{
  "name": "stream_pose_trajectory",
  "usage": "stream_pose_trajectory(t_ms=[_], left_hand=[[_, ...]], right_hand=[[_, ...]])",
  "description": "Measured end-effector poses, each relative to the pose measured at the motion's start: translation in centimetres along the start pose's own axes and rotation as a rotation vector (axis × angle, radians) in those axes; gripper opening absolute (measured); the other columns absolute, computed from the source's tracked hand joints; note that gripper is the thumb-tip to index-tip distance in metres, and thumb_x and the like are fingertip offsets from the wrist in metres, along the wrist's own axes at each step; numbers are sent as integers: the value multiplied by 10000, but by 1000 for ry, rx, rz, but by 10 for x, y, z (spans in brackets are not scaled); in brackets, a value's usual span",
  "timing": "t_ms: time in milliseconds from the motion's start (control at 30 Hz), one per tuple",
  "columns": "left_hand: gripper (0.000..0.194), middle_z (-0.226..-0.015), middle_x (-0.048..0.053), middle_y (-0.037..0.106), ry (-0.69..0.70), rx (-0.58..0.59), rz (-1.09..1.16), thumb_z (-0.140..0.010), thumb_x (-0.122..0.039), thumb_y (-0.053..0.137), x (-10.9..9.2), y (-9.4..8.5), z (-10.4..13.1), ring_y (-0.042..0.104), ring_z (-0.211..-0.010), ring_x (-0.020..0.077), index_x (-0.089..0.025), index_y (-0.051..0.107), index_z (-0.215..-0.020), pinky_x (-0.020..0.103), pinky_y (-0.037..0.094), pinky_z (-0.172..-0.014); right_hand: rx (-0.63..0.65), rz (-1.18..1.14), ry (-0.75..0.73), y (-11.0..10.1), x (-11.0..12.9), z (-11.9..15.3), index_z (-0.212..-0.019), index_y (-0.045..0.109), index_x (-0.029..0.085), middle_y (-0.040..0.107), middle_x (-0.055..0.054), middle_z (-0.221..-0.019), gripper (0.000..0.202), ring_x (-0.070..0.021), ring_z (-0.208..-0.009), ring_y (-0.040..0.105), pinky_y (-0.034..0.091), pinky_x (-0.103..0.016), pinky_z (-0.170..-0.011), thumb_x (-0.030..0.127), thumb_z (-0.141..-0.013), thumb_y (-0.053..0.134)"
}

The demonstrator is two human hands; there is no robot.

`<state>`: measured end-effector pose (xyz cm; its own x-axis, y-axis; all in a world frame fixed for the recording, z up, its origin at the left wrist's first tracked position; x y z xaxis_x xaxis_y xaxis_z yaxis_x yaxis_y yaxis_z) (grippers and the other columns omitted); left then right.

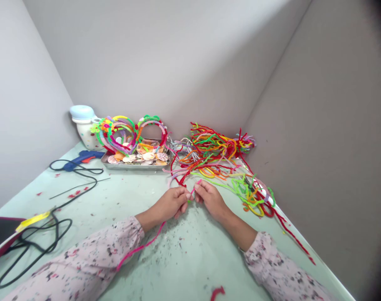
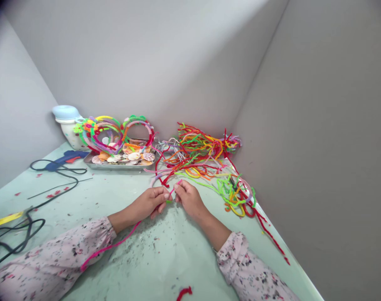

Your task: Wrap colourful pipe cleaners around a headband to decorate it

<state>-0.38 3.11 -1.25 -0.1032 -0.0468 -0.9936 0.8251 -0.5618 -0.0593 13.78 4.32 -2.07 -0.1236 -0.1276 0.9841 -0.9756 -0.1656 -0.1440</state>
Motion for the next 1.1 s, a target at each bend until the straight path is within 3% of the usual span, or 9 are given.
stream_pose_trajectory(t_ms=[600, 867, 1100], left_hand=[[242, -488, -82, 475, -17, -15, -39, -843, -404, 455, -3, 1, 1, 353, -311, 46, -175, 481, -769, 177, 245, -331], [254, -492, -80, 475, -17, -21, -30, -849, -415, 447, -5, 1, 4, 345, -307, 42, -171, 486, -789, 172, 249, -326], [248, -495, -75, 478, -13, -23, -39, -850, -409, 447, -4, 1, 4, 354, -314, 44, -173, 486, -783, 167, 246, -332]], right_hand=[[-26, -26, 25, 0, -1, -1, -658, 492, 197, 536, 33, -529, 302, -110, -484, 450, 362, -244, -511, 424, -855, 511], [33, -102, 29, -1, 4, 1, -821, 584, 184, 553, 19, -561, 283, -120, -512, 486, 374, -246, -518, 457, -851, 516], [-42, 42, -5, -3, 5, 3, -667, 529, 191, 527, 31, -528, 310, -111, -485, 434, 353, -253, -518, 451, -834, 539]])
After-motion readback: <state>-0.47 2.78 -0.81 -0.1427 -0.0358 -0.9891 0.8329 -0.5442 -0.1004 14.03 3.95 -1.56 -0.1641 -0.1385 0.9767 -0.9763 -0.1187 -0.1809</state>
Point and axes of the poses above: each hand's wrist, its own z-axis away from the middle knuckle, its own y-axis out of the palm, x = y × z, the point moved 4 cm from there along -z, towards the middle knuckle
